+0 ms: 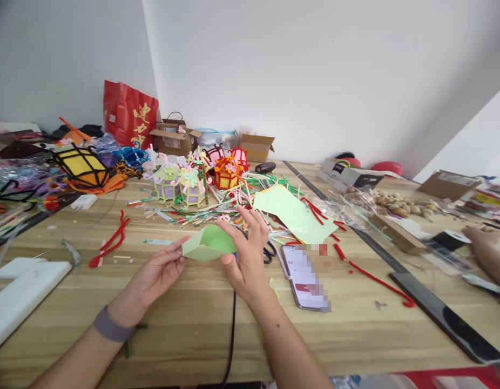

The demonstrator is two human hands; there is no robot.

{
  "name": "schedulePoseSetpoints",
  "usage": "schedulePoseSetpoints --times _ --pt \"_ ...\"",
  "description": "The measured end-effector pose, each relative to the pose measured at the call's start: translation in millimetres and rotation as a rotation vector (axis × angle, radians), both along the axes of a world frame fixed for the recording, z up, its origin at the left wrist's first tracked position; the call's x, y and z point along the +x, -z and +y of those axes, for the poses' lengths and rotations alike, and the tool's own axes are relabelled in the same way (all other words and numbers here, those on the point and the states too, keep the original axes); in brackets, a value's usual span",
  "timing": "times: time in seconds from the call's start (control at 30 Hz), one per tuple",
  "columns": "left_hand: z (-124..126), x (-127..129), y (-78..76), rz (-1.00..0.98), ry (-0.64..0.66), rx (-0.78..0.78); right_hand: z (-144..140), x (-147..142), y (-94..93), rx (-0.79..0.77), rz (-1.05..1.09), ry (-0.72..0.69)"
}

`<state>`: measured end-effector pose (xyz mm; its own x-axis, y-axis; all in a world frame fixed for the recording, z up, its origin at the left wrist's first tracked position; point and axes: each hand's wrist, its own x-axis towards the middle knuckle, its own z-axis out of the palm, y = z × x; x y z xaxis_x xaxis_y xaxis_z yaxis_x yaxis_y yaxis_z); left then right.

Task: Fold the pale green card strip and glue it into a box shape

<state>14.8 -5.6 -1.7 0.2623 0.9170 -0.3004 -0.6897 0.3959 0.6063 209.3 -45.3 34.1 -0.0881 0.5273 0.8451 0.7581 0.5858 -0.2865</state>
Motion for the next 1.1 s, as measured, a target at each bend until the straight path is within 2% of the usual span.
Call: schedulePoseSetpoints --times 0.1,0.2,0.37,0.47,0.67,1.1 --pt "0 0 -0.6 -0.007 -0.002 -0.026 4 5 -0.2 -0.045 0.029 -0.022" --pt "1 -1 -1.2 -0.03 -0.014 -0.035 7 9 2.4 -0.009 0.103 -0.005" --pt "2 -2 -3.1 -0.091 -0.043 -0.074 10 11 3.9 -0.006 0.095 -0.016" --pt "3 -2 -5.5 -0.12 -0.077 -0.103 9 10 4.4 0.06 0.13 -0.02" --pt "5 -3 -5.9 -0.154 -0.105 -0.108 10 9 9.9 0.065 0.046 -0.042" --pt "4 -3 -6.8 -0.16 -0.129 -0.144 12 7 12.2 0.047 0.006 -0.036"
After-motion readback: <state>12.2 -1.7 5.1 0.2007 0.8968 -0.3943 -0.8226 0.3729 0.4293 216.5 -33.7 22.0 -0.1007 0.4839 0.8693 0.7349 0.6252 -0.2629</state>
